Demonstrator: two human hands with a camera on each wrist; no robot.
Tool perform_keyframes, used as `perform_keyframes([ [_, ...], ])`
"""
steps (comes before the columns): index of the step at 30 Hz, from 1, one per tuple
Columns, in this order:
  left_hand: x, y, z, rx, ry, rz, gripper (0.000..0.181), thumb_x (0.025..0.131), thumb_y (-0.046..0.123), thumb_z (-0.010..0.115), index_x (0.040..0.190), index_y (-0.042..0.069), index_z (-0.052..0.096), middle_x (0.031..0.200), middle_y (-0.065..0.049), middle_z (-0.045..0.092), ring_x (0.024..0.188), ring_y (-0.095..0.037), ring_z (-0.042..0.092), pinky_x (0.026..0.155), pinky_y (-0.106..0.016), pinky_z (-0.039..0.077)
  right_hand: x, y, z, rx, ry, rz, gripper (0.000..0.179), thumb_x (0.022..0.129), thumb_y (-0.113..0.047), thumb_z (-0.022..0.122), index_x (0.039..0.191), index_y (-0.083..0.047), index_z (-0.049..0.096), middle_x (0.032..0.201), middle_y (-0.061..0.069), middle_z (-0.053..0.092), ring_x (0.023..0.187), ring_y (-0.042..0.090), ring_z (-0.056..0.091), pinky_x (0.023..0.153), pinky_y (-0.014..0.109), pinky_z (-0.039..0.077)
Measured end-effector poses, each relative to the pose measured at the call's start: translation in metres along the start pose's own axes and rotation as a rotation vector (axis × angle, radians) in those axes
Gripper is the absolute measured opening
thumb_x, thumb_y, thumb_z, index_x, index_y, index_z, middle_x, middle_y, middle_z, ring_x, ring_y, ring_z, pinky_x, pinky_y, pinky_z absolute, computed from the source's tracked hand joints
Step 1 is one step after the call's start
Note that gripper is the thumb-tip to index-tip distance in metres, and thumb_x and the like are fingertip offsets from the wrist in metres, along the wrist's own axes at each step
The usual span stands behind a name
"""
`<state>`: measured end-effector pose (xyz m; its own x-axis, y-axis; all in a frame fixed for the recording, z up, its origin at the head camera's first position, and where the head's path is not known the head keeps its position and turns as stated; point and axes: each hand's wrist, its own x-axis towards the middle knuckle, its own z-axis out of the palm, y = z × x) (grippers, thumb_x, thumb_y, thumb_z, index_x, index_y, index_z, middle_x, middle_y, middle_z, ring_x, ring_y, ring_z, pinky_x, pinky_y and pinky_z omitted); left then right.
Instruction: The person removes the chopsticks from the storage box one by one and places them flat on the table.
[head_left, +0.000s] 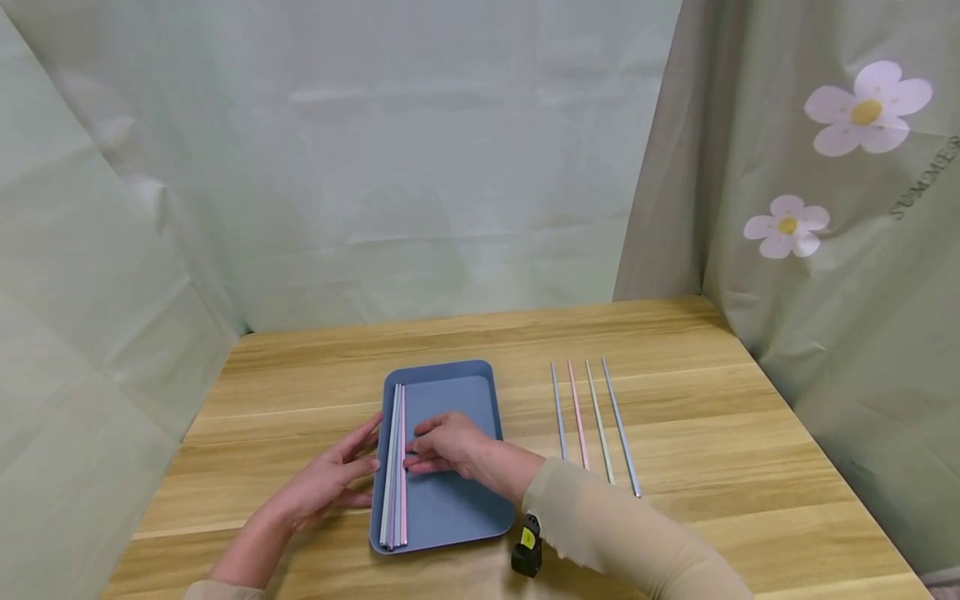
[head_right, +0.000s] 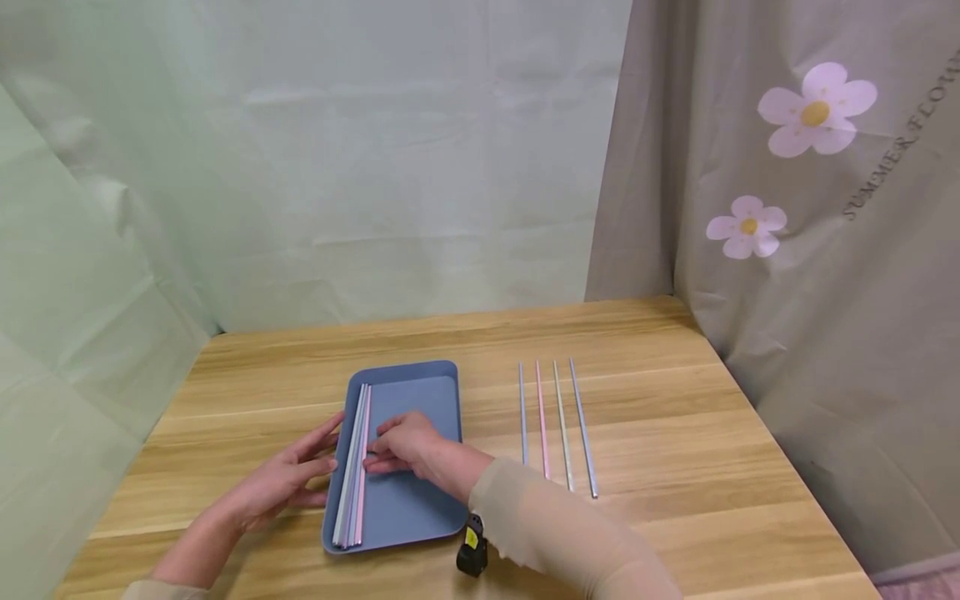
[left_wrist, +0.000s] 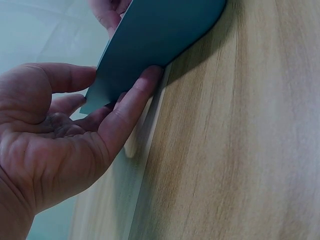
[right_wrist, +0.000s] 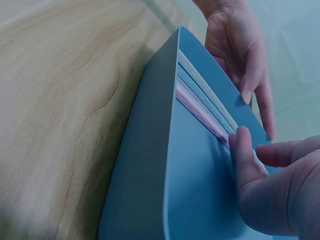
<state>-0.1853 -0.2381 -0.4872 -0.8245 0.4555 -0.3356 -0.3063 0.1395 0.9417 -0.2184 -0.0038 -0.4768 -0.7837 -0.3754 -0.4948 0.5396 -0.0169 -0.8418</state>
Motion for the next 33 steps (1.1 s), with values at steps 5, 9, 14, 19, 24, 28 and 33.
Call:
perform_keyframes([
  [5,-0.001,0.001,0.000,0.004,0.007,-0.004,0.080,0.105,0.011,0.056,0.166,0.027,0.008,0.167,-0.028,0.004,0.127,-0.035,0.051,0.086,-0.052,0.057,0.001,0.002,-0.002,0.010,0.001,0.005,0.028,0.096,0.005,0.063,0.124,0.010,0.061,0.100,0.019,0.075,0.088,0.030,0.075,0.075,0.038,0.061],
  [9,-0.001,0.000,0.000,0.007,0.014,-0.007,0.080,0.105,0.012,0.056,0.166,0.027,0.009,0.167,-0.028,0.004,0.128,-0.036,0.050,0.086,-0.052,0.057,0.002,0.004,-0.003,0.018,-0.001,0.010,0.024,0.096,0.006,0.063,0.120,0.009,0.062,0.099,0.021,0.075,0.090,0.031,0.075,0.075,0.039,0.061],
  [14,0.000,0.000,-0.001,0.010,0.002,-0.006,0.079,0.105,0.013,0.056,0.166,0.027,0.008,0.167,-0.028,0.003,0.129,-0.036,0.049,0.087,-0.052,0.057,0.003,0.005,-0.001,0.023,-0.005,0.014,0.025,0.097,0.005,0.063,0.122,0.009,0.062,0.099,0.020,0.075,0.090,0.031,0.075,0.077,0.040,0.061],
  [19,0.000,-0.001,-0.001,0.012,-0.002,-0.014,0.079,0.105,0.013,0.056,0.166,0.028,0.009,0.167,-0.027,0.004,0.129,-0.036,0.050,0.088,-0.053,0.057,0.003,0.006,0.003,0.012,-0.004,0.000,0.030,0.095,0.004,0.067,0.124,0.008,0.060,0.098,0.019,0.072,0.085,0.029,0.074,0.075,0.039,0.062],
  [24,0.001,0.000,-0.001,0.013,-0.011,-0.012,0.078,0.106,0.015,0.056,0.166,0.028,0.008,0.168,-0.026,0.003,0.134,-0.037,0.045,0.088,-0.052,0.057,0.003,0.008,0.012,-0.081,0.044,-0.066,0.039,0.090,0.009,0.070,0.126,0.008,0.059,0.090,0.018,0.071,0.077,0.027,0.074,0.068,0.038,0.062],
  [28,0.001,0.001,-0.001,0.015,-0.017,-0.002,0.078,0.106,0.014,0.055,0.167,0.026,0.007,0.168,-0.026,0.002,0.139,-0.039,0.038,0.087,-0.052,0.057,0.007,0.009,0.020,-0.232,0.096,-0.139,0.043,0.086,0.006,0.076,0.126,0.008,0.060,0.080,0.012,0.072,0.071,0.025,0.073,0.062,0.037,0.061],
  [33,0.000,0.000,-0.001,0.015,-0.028,0.005,0.078,0.107,0.013,0.054,0.167,0.025,0.006,0.168,-0.025,0.002,0.141,-0.040,0.035,0.088,-0.052,0.057,0.010,0.011,0.027,-0.403,0.138,-0.192,0.052,0.082,0.001,0.083,0.128,0.006,0.060,0.073,0.005,0.069,0.063,0.021,0.071,0.058,0.034,0.060],
])
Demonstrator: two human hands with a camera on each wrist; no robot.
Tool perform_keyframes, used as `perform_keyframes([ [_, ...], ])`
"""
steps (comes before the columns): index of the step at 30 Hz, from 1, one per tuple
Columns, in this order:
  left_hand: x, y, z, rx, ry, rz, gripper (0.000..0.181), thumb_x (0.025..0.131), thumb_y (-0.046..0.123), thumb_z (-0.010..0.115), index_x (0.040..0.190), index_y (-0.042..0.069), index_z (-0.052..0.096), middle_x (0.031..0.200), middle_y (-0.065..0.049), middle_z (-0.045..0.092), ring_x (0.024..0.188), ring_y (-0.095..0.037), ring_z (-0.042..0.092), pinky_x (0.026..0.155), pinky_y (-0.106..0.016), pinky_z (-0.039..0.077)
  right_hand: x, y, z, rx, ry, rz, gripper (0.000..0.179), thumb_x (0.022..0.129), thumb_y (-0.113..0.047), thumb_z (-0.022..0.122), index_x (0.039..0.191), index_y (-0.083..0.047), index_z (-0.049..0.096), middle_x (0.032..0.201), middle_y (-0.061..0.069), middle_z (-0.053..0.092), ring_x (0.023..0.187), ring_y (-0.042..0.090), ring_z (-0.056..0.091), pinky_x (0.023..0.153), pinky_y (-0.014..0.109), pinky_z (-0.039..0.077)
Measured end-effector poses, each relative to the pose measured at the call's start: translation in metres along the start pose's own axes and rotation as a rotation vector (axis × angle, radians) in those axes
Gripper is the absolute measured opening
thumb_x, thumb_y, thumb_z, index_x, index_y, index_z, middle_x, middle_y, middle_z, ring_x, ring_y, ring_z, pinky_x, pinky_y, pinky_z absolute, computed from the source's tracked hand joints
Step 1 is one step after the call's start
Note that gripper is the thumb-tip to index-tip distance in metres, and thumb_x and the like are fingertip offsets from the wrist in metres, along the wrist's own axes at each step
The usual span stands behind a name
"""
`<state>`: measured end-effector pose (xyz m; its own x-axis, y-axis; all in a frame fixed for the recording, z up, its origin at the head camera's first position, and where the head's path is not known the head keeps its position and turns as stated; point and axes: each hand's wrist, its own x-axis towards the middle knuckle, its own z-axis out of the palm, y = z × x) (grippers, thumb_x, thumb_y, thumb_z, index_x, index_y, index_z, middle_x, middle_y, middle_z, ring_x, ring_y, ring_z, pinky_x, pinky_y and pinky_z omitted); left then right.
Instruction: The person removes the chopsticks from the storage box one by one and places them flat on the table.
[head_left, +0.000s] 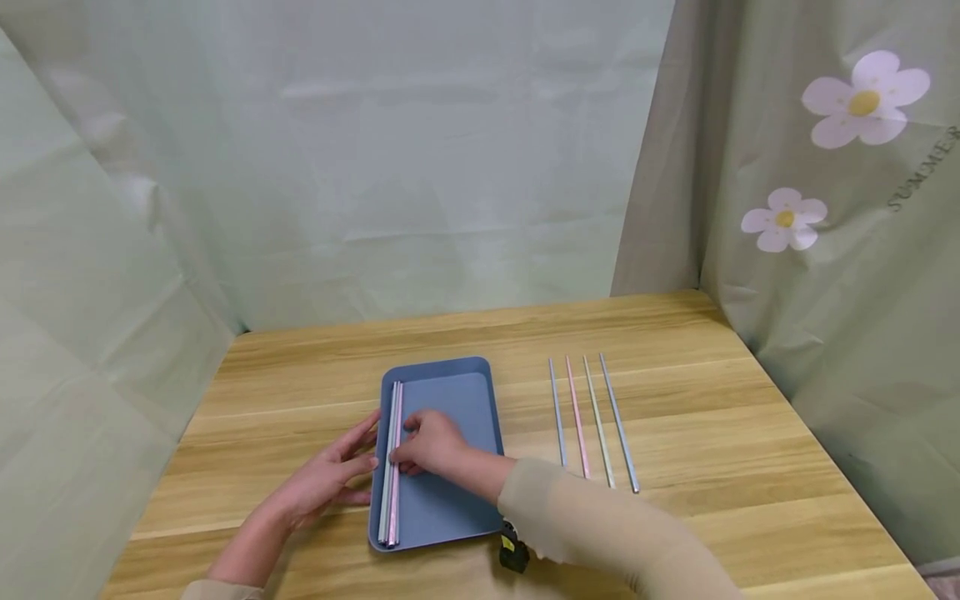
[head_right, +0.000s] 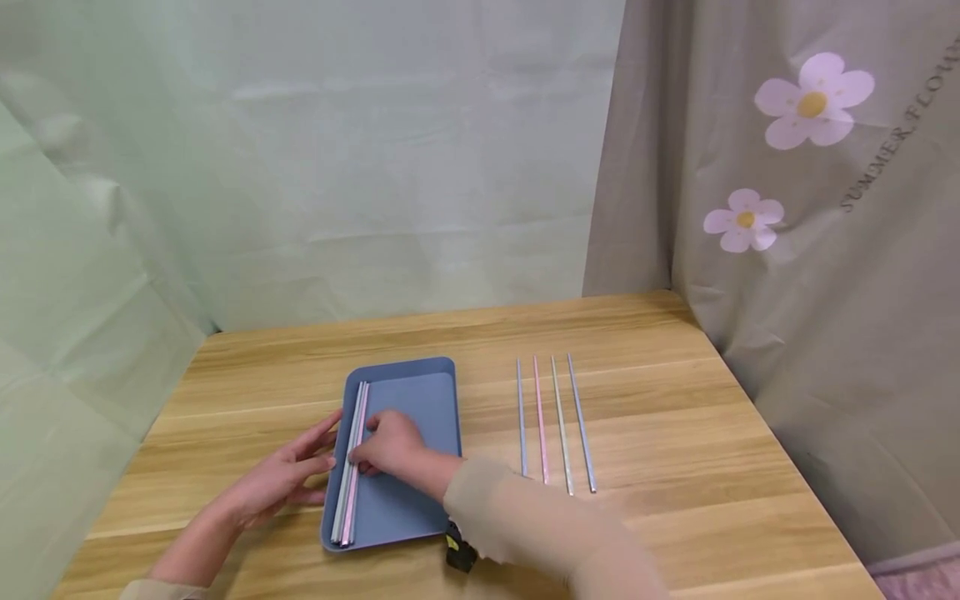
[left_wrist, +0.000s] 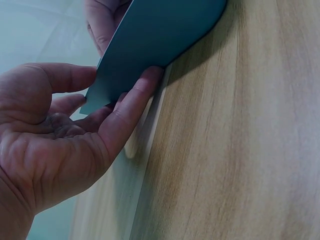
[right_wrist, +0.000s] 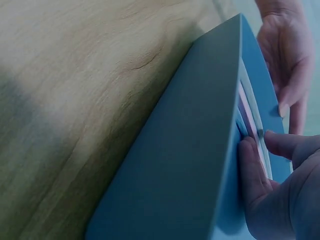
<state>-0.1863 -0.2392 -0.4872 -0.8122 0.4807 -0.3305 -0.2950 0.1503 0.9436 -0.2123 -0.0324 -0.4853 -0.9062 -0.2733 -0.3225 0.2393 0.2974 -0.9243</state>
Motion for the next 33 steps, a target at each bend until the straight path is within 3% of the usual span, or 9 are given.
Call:
perform_keyframes([
  [4,0.000,0.000,-0.001,-0.003,-0.012,0.001,0.077,0.107,0.014,0.053,0.167,0.025,0.006,0.168,-0.025,0.000,0.143,-0.043,0.032,0.089,-0.053,0.056,0.000,0.000,0.002,-0.078,0.008,-0.031,0.058,0.081,-0.001,0.084,0.133,0.005,0.058,0.071,0.004,0.067,0.060,0.019,0.069,0.056,0.032,0.059],
  [13,0.001,0.001,0.000,0.006,0.022,-0.027,0.077,0.106,0.014,0.055,0.166,0.028,0.010,0.168,-0.024,0.004,0.139,-0.041,0.039,0.086,-0.052,0.058,-0.001,0.001,0.006,-0.116,0.034,-0.070,0.053,0.080,0.006,0.081,0.129,0.006,0.061,0.070,0.002,0.064,0.055,0.018,0.066,0.051,0.029,0.056],
  [21,0.001,0.003,0.001,-0.002,0.013,-0.024,0.077,0.107,0.013,0.054,0.166,0.026,0.008,0.168,-0.025,-0.001,0.144,-0.049,0.029,0.087,-0.053,0.057,0.003,0.003,0.010,-0.186,0.023,-0.073,0.047,0.078,0.005,0.079,0.121,0.003,0.061,0.073,0.003,0.060,0.052,0.017,0.064,0.046,0.028,0.053],
  [28,0.002,0.002,0.001,0.001,0.020,-0.018,0.076,0.107,0.012,0.054,0.166,0.026,0.008,0.168,-0.025,0.000,0.145,-0.050,0.027,0.087,-0.053,0.057,0.001,0.001,0.011,-0.156,0.056,-0.073,0.054,0.078,0.007,0.078,0.128,0.002,0.058,0.085,0.003,0.059,0.053,0.014,0.063,0.047,0.027,0.053],
  [33,0.002,0.002,0.001,0.002,0.019,-0.018,0.076,0.107,0.012,0.053,0.166,0.027,0.008,0.168,-0.025,0.000,0.145,-0.050,0.027,0.087,-0.053,0.057,-0.003,0.000,0.012,-0.042,0.067,-0.049,0.072,0.078,0.007,0.083,0.142,0.005,0.051,0.096,0.005,0.060,0.062,0.015,0.064,0.053,0.028,0.056],
])
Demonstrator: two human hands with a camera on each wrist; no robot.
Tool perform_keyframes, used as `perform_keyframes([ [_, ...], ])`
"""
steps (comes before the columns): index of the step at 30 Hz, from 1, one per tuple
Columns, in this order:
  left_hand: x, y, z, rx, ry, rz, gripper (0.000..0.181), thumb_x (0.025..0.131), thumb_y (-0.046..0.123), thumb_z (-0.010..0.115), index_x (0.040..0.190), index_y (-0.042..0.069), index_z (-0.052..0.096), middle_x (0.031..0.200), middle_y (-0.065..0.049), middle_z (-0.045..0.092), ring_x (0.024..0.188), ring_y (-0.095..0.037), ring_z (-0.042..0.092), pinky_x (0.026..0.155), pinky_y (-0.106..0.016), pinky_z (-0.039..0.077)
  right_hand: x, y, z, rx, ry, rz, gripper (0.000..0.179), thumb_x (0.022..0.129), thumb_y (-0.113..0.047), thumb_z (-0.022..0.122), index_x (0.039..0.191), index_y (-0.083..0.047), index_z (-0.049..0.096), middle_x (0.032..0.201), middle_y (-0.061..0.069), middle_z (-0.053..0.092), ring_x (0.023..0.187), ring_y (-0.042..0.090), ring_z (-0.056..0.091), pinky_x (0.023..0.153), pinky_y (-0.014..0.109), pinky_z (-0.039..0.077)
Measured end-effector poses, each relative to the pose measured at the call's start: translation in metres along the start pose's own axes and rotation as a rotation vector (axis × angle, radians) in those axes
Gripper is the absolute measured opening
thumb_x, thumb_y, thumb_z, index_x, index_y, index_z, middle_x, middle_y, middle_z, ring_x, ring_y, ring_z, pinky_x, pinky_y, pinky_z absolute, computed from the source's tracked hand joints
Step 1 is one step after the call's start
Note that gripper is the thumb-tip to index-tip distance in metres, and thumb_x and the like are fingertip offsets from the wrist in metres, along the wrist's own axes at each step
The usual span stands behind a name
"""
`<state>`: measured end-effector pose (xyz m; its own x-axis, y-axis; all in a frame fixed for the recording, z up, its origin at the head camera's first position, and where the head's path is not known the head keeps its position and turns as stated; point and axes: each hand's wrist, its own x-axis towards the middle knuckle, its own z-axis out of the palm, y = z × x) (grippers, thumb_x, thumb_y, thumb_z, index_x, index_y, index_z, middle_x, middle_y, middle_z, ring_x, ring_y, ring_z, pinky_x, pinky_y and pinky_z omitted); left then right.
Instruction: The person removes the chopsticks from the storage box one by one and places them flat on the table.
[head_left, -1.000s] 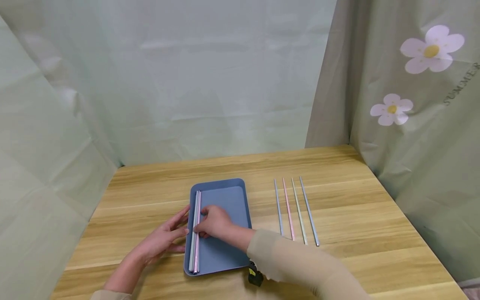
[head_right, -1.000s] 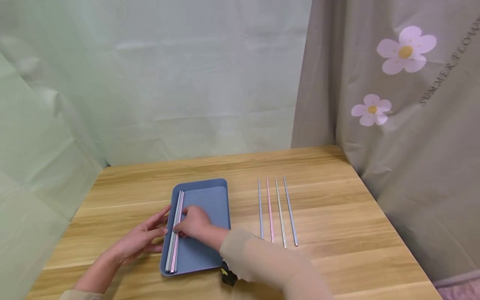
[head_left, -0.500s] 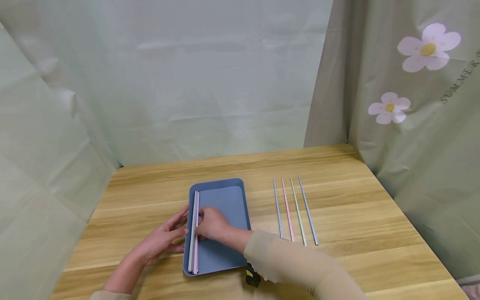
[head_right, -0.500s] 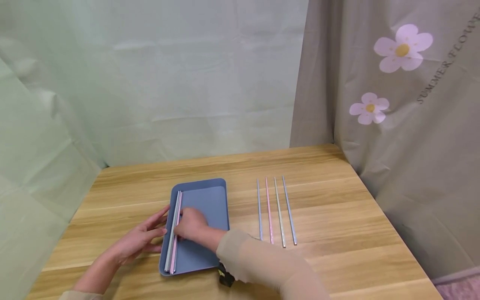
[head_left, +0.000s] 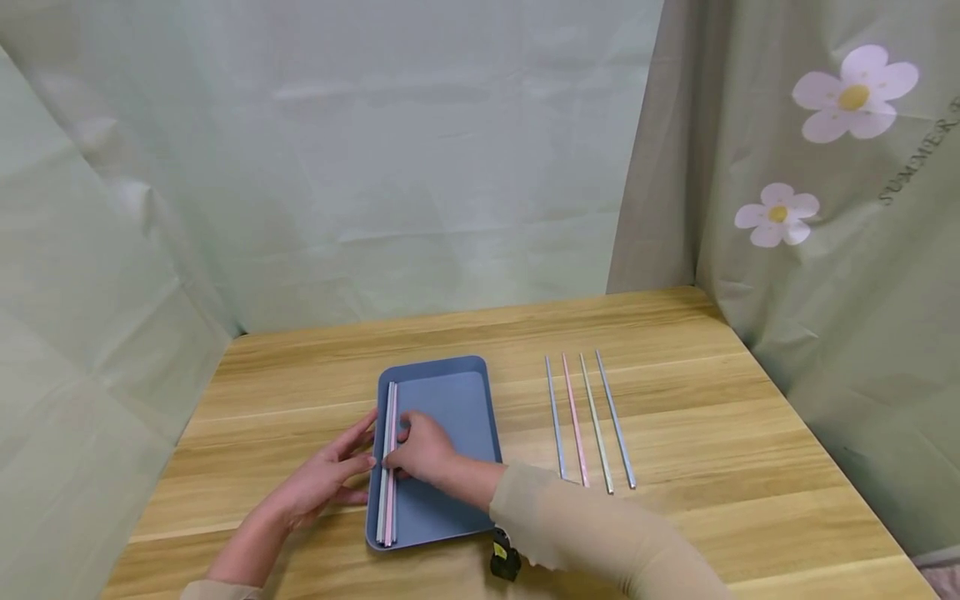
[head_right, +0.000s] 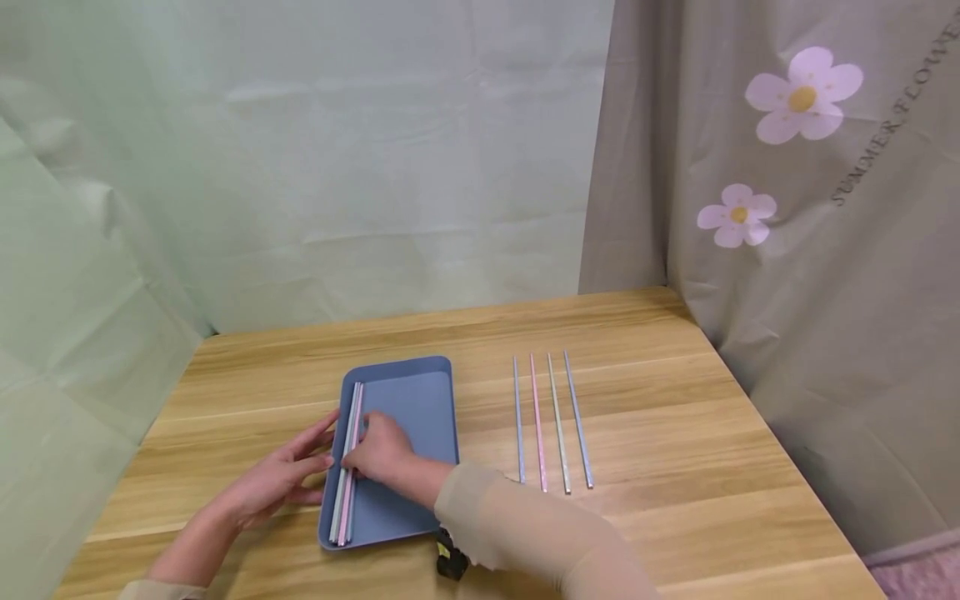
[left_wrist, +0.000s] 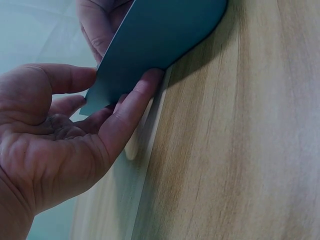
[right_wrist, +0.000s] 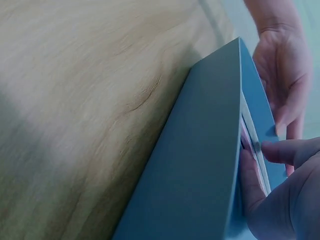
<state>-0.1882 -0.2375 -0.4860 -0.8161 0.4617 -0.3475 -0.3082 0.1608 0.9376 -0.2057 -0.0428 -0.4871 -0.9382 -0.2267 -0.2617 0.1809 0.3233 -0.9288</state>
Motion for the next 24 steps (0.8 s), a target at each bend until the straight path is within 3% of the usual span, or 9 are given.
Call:
perform_keyframes([
  [3,-0.0005,0.0003,-0.0003,0.000,-0.001,0.004,0.076,0.107,0.012,0.053,0.166,0.026,0.007,0.168,-0.025,0.000,0.144,-0.049,0.028,0.087,-0.053,0.057,-0.0012,0.0003,-0.0004,0.035,-0.004,0.000,0.071,0.077,0.007,0.084,0.140,0.005,0.051,0.091,0.005,0.061,0.063,0.017,0.065,0.055,0.029,0.058],
  [11,-0.0019,0.0000,-0.0007,0.002,-0.003,0.007,0.077,0.107,0.012,0.053,0.167,0.025,0.006,0.168,-0.025,-0.001,0.145,-0.048,0.028,0.087,-0.052,0.057,-0.0032,0.0005,-0.0028,-0.058,-0.047,-0.023,0.066,0.079,-0.002,0.087,0.136,0.004,0.054,0.074,0.001,0.063,0.059,0.018,0.067,0.053,0.030,0.056],
  [20,-0.0003,-0.0010,0.0012,0.008,0.009,0.017,0.077,0.106,0.010,0.054,0.167,0.024,0.007,0.167,-0.027,0.001,0.137,-0.042,0.041,0.086,-0.052,0.058,-0.0001,-0.0006,-0.0045,-0.123,-0.063,-0.042,0.057,0.080,0.005,0.079,0.132,0.004,0.055,0.076,0.003,0.060,0.053,0.018,0.064,0.049,0.029,0.054],
  [24,-0.0006,-0.0002,0.0022,0.005,0.017,0.008,0.077,0.106,0.010,0.054,0.167,0.024,0.008,0.167,-0.028,0.002,0.133,-0.040,0.046,0.085,-0.053,0.058,-0.0007,0.0005,-0.0053,-0.057,-0.063,-0.007,0.057,0.079,0.010,0.076,0.132,0.004,0.055,0.080,0.005,0.059,0.057,0.020,0.063,0.051,0.031,0.056],
])
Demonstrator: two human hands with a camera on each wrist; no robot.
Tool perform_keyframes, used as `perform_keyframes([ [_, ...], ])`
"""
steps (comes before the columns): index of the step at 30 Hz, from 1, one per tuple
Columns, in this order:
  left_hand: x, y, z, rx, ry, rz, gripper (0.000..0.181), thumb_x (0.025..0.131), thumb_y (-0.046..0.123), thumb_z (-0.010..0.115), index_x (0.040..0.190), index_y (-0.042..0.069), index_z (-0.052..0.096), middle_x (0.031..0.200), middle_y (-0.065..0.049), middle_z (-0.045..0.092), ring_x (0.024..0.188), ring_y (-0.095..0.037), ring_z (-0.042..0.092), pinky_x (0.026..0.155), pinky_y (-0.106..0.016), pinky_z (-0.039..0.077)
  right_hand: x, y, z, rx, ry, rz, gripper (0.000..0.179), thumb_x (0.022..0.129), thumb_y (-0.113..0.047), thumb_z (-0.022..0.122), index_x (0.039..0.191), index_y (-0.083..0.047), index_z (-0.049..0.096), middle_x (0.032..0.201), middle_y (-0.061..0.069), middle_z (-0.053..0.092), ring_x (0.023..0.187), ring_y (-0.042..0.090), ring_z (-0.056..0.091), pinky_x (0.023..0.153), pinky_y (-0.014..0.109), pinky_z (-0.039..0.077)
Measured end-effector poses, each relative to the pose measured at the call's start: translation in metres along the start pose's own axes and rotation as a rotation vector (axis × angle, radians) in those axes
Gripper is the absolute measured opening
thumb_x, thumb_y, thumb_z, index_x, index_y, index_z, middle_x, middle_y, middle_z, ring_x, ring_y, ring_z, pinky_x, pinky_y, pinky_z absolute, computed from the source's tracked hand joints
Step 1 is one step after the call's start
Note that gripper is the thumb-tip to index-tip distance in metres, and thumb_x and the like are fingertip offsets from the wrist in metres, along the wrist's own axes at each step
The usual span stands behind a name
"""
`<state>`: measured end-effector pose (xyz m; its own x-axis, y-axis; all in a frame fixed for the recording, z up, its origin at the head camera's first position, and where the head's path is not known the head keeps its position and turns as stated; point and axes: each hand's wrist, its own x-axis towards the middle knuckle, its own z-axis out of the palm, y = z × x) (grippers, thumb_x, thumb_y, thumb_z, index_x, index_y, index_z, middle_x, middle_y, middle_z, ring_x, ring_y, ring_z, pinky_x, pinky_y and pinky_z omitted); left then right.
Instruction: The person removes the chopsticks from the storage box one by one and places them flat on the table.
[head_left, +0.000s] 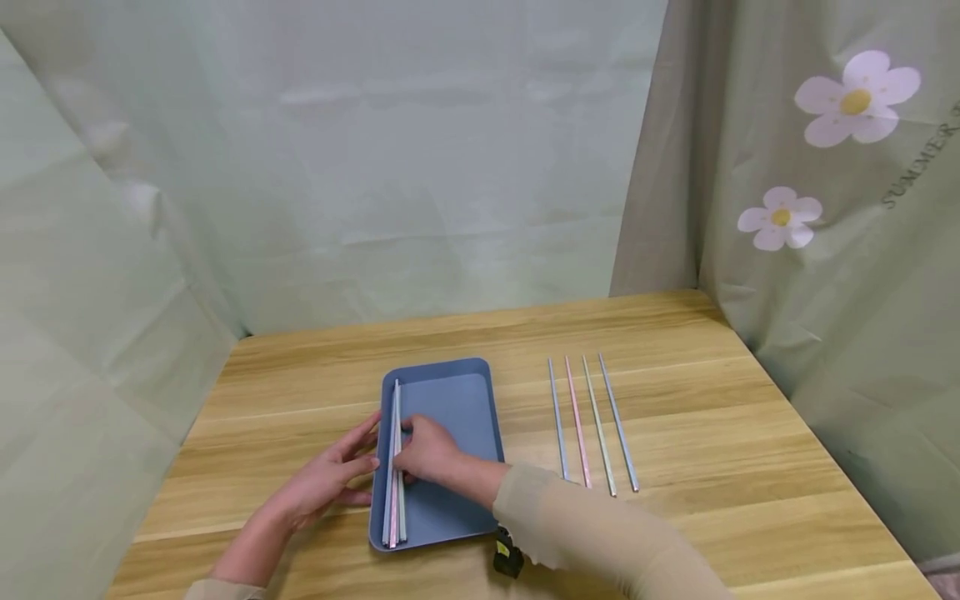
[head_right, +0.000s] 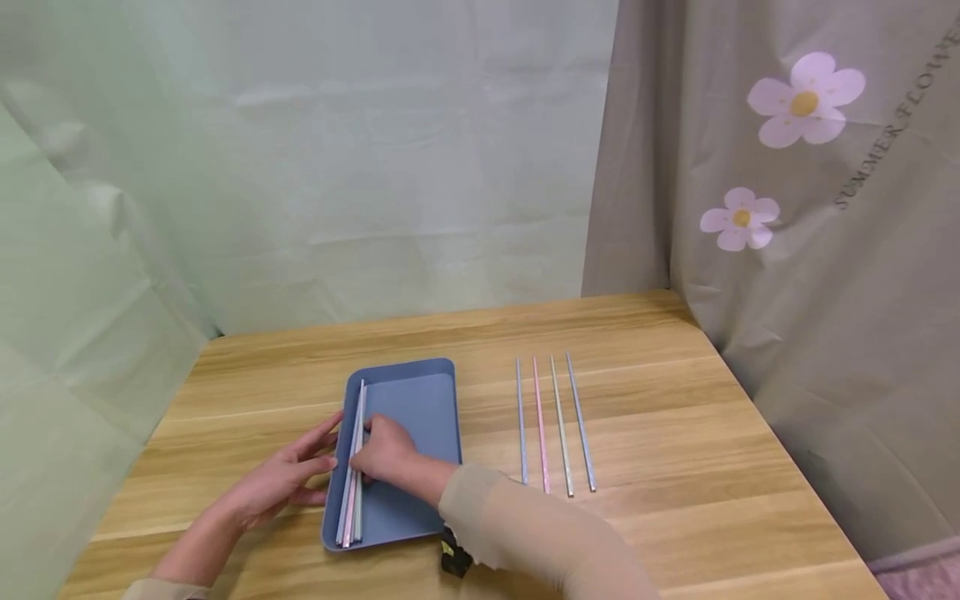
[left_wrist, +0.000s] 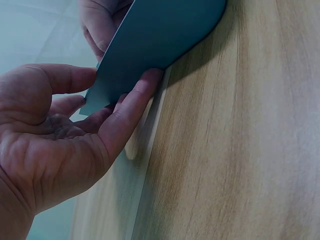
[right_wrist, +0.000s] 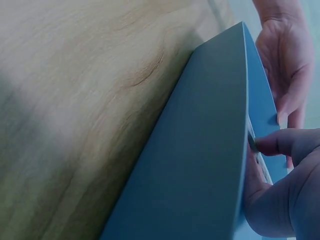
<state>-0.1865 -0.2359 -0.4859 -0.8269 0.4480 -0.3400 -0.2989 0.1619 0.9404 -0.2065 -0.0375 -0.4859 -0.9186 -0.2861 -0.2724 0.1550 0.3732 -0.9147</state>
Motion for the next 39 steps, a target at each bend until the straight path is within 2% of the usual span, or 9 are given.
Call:
perform_keyframes([
  [3,0.000,0.001,0.000,-0.009,0.004,-0.007,0.077,0.106,0.010,0.054,0.167,0.025,0.008,0.167,-0.028,0.002,0.132,-0.039,0.047,0.086,-0.053,0.058,-0.001,0.002,-0.001,0.108,-0.008,0.018,0.063,0.080,0.013,0.075,0.138,0.003,0.053,0.085,0.008,0.058,0.062,0.021,0.063,0.055,0.034,0.059],
  [7,0.000,0.001,0.000,-0.017,0.002,-0.011,0.078,0.106,0.010,0.053,0.167,0.026,0.008,0.167,-0.028,0.003,0.130,-0.039,0.049,0.086,-0.053,0.057,-0.002,0.007,-0.006,0.208,-0.040,-0.006,0.067,0.081,0.015,0.074,0.142,0.001,0.051,0.086,0.009,0.057,0.065,0.021,0.061,0.055,0.037,0.060],
  [16,0.001,-0.001,0.000,-0.011,0.010,-0.007,0.077,0.106,0.010,0.054,0.166,0.027,0.009,0.167,-0.028,0.005,0.128,-0.036,0.051,0.086,-0.052,0.058,-0.009,0.016,-0.030,0.338,-0.070,-0.034,0.067,0.087,0.014,0.068,0.148,-0.002,0.046,0.090,0.009,0.054,0.069,0.020,0.058,0.055,0.039,0.060],
  [22,0.000,-0.002,0.000,0.002,0.014,0.003,0.077,0.106,0.012,0.055,0.166,0.027,0.010,0.167,-0.028,0.005,0.130,-0.038,0.048,0.085,-0.052,0.058,-0.011,0.015,-0.053,0.383,-0.057,-0.045,0.067,0.089,0.012,0.067,0.150,-0.006,0.046,0.095,0.012,0.054,0.074,0.021,0.062,0.059,0.042,0.061],
  [30,-0.001,-0.002,0.000,0.006,-0.002,0.011,0.078,0.105,0.013,0.056,0.166,0.026,0.009,0.167,-0.028,0.006,0.126,-0.036,0.051,0.084,-0.051,0.058,-0.015,0.014,-0.084,0.386,-0.057,-0.100,0.070,0.091,0.010,0.065,0.154,-0.010,0.043,0.100,0.013,0.054,0.076,0.021,0.065,0.062,0.042,0.062],
  [39,-0.002,-0.003,0.000,-0.006,0.001,0.015,0.078,0.105,0.012,0.056,0.166,0.027,0.009,0.167,-0.028,0.006,0.125,-0.036,0.053,0.084,-0.052,0.058,-0.027,0.016,-0.125,0.396,-0.085,-0.131,0.074,0.093,0.007,0.064,0.159,-0.014,0.035,0.105,0.013,0.051,0.083,0.022,0.060,0.065,0.043,0.062],
])
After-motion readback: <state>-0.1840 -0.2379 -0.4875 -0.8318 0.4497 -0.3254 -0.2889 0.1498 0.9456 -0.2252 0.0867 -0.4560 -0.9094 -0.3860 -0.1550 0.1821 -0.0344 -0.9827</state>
